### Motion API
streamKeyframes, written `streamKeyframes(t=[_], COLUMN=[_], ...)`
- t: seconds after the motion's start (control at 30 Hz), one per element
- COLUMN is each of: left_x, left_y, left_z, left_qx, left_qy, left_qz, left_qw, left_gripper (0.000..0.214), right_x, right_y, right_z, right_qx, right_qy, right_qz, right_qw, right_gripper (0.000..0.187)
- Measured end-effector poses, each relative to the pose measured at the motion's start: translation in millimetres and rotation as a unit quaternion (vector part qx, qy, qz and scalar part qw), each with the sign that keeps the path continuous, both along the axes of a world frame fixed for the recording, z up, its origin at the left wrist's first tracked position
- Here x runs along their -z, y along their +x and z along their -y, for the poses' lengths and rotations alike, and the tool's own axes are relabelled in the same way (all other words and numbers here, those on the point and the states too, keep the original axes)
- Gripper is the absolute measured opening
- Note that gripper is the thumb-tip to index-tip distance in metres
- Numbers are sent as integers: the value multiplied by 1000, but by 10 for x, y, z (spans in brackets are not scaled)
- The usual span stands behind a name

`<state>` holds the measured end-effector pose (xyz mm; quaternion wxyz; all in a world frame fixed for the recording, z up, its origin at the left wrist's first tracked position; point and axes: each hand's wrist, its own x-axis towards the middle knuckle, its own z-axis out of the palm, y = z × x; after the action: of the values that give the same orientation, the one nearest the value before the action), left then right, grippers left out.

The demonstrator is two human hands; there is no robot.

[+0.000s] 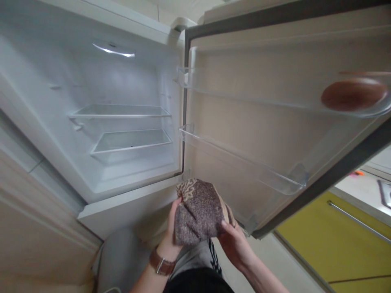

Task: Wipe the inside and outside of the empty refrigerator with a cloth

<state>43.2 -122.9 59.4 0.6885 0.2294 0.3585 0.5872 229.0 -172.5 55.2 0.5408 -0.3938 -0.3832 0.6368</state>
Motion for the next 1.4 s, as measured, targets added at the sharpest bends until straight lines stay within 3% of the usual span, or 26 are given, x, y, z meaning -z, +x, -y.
streamKeyframes(t=[0.1, 0.2, 0.3, 0.37, 0.43, 0.53, 0.6, 0.67, 0.73, 0.8, 0.87, 1.0, 1.07, 1.13, 1.2, 1.27, 1.33, 1.4], left_x=[119, 238, 367, 441, 496, 551, 588, 620, 632, 609, 559, 487, 512, 576, 649, 695, 699, 673], left_y=[83, 33, -99, -198, -281, -347, -361, -370, -389, -425, -480, -620, -671, -692, -688, -672, -659, -659], left_z=[21, -16, -192, -380, -590, -848, -940, -967, -963, -972, -1022, -1228, -1325, -1382, -1396, -1383, -1367, -1367], left_qx=[-38, -27, -48, -81, -95, -61, -26, -7, 1, 5, 7, 4, -8, -7, 5, 14, 7, 9], left_qy=[-10, 27, 96, 162, 233, 310, 334, 343, 341, 339, 340, 354, 350, 336, 310, 286, 277, 285], left_qz=[-6, -46, -195, -349, -477, -601, -647, -674, -692, -706, -717, -718, -714, -699, -677, -662, -659, -654], left_qw=[999, 998, 975, 919, 842, 734, 684, 654, 636, 621, 608, 599, 607, 632, 668, 693, 700, 700], left_gripper=[42, 46, 37, 37, 45, 48, 39, 33, 36, 42, 47, 42, 36, 33, 31, 29, 30, 36], right_x=[-138, -314, -456, -528, -587, -642, -635, -573, -461, -345, -289, -405, -470, -460, -379, -275, -201, -175], right_y=[82, 231, 386, 468, 523, 532, 469, 351, 209, 94, 51, 169, 231, 220, 111, -83, -313, -527], right_z=[-154, -319, -439, -475, -476, -441, -427, -438, -470, -499, -511, -548, -620, -717, -808, -879, -940, -1008], right_qx=[78, 127, 188, 231, 269, 292, 236, 115, -10, -77, -95, -115, -119, -110, -106, -107, -92, -83], right_qy=[19, 99, 189, 224, 250, 323, 375, 393, 363, 303, 246, 189, 154, 127, 117, 117, 121, 135], right_qz=[12, 61, 162, 244, 315, 407, 483, 571, 647, 692, 700, 619, 579, 579, 627, 694, 751, 777], right_qw=[997, 985, 950, 915, 875, 803, 755, 712, 671, 650, 664, 753, 792, 798, 763, 702, 642, 609], right_gripper=[54, 55, 55, 50, 45, 30, 20, 25, 39, 47, 42, 32, 46, 46, 44, 48, 41, 37])
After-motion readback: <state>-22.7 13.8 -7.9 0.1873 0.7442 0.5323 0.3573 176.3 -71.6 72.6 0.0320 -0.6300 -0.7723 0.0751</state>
